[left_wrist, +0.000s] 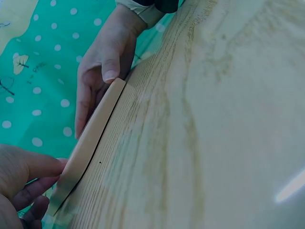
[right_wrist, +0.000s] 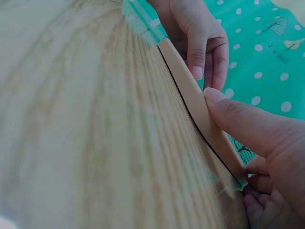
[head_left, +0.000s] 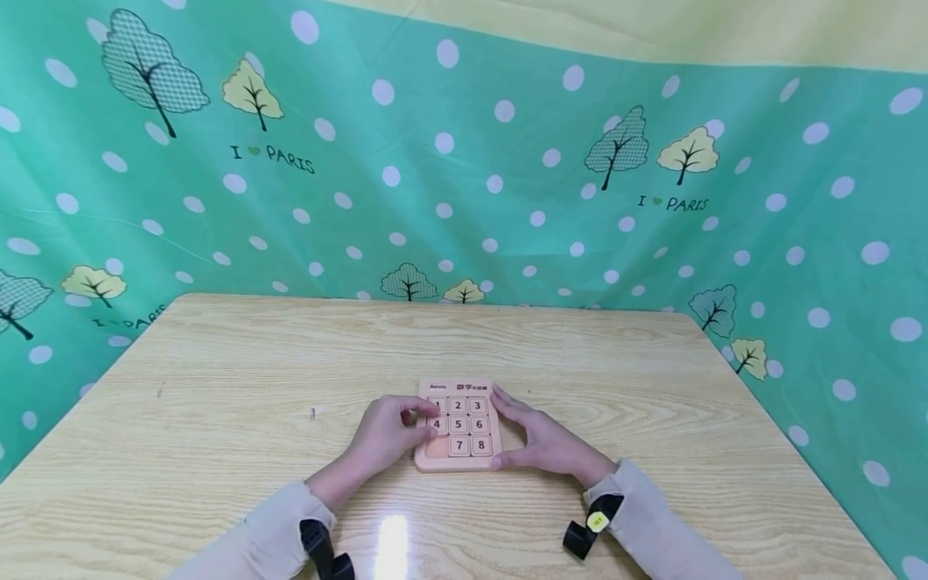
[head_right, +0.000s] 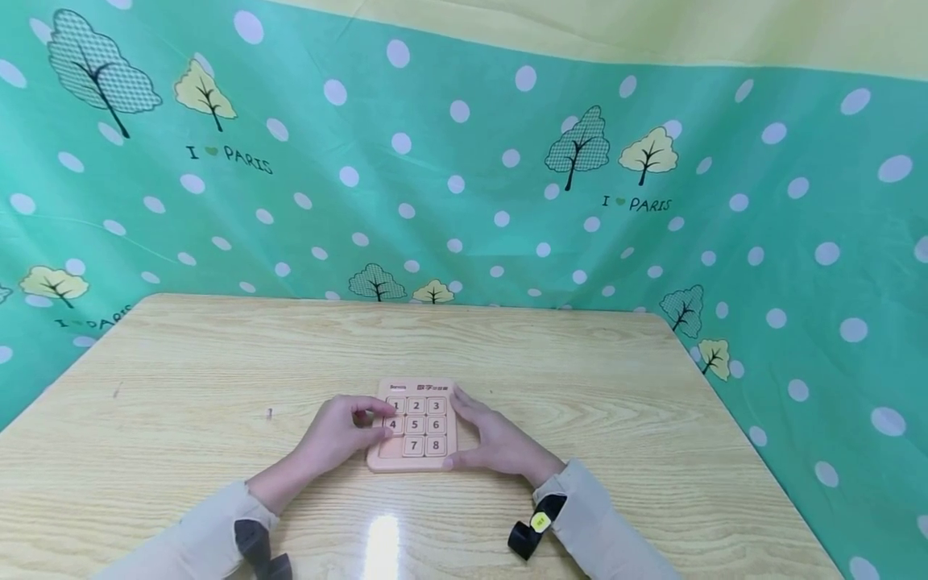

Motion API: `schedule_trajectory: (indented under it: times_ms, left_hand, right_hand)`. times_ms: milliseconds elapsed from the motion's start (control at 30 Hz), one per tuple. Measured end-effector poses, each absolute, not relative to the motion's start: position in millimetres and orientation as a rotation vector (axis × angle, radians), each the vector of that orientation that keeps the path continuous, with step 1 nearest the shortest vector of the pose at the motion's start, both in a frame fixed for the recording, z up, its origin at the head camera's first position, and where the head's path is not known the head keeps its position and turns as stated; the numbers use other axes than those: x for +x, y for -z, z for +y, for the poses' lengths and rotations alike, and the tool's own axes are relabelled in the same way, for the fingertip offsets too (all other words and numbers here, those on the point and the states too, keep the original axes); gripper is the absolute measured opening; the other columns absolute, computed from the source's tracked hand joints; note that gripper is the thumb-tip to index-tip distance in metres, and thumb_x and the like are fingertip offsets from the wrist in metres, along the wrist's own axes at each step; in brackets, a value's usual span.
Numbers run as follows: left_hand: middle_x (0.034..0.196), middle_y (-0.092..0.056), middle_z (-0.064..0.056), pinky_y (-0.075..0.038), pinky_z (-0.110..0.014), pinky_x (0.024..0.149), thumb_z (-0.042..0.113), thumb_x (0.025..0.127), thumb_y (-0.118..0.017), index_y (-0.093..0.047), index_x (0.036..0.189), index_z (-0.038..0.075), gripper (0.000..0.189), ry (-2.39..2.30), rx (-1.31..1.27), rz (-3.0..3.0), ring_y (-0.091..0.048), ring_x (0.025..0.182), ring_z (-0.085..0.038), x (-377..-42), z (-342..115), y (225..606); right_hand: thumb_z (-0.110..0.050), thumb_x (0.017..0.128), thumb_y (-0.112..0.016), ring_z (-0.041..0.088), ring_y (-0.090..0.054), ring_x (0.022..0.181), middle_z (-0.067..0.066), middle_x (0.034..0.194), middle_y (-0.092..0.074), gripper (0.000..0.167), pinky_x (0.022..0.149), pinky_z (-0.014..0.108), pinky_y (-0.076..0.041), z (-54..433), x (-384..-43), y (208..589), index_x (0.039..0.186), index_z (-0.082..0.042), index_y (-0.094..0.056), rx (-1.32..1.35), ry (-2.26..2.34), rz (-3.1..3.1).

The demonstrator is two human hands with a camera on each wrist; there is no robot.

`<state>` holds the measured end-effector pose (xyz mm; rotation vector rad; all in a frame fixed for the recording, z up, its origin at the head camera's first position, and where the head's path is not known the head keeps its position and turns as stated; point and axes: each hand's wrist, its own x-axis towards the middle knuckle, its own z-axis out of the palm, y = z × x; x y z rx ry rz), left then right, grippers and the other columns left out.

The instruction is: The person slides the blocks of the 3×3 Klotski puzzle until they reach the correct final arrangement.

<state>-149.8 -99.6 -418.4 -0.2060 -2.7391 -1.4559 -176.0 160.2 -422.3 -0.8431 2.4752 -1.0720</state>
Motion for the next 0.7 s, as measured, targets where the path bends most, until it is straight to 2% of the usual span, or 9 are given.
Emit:
schedule_trajectory:
  times_ms: [300, 533, 633, 700]
  left_hand:
    - [0.084, -0.066, 0.007, -0.041, -0.024, 0.065, 0.005, 0.071, -0.078, -0.073, 0.093, 0.014, 0.025, 1.478, -0.222, -2.699, -0.049, 0.073, -0.012, -147.4, -97.5, 419.4]
    - [0.072, -0.055, 0.002, -0.040, -0.025, 0.062, 0.007, 0.071, -0.078, -0.074, 0.093, 0.014, 0.024, 1.556, -0.299, -2.620, -0.047, 0.071, -0.016, -135.5, -84.6, 418.0]
    - [0.074, -0.056, 0.001, -0.038, -0.024, 0.064, 0.008, 0.070, -0.078, -0.074, 0.092, 0.014, 0.022, 1.575, -0.291, -2.601, -0.046, 0.072, -0.016, -131.0, -76.8, 420.2]
    - [0.080, -0.063, -0.001, -0.043, -0.024, 0.069, 0.006, 0.071, -0.077, -0.074, 0.092, 0.012, 0.022, 1.592, -0.301, -2.578, -0.052, 0.077, -0.016, -128.6, -72.4, 423.0]
  right_hand:
    - [-0.043, 0.073, -0.077, 0.028, -0.011, 0.143, 0.004, 0.157, -0.009, 0.098, 0.113, 0.046, -0.014, 159.1, -176.4, 421.0, 0.147, -0.005, -0.025, -0.836, 1.061, 2.479]
    - [-0.043, 0.074, -0.077, 0.028, -0.011, 0.143, 0.003, 0.157, -0.010, 0.097, 0.113, 0.047, -0.014, 159.3, -176.1, 420.7, 0.147, -0.005, -0.025, -0.835, 1.060, 2.479]
    - [-0.043, 0.074, -0.077, 0.028, -0.011, 0.143, 0.003, 0.157, -0.010, 0.097, 0.113, 0.047, -0.014, 159.5, -175.9, 421.0, 0.147, -0.006, -0.025, -0.837, 1.061, 2.480]
    - [-0.043, 0.074, -0.077, 0.028, -0.011, 0.143, 0.003, 0.157, -0.010, 0.097, 0.113, 0.046, -0.015, 159.6, -176.0, 421.5, 0.147, -0.006, -0.025, -0.841, 1.061, 2.480]
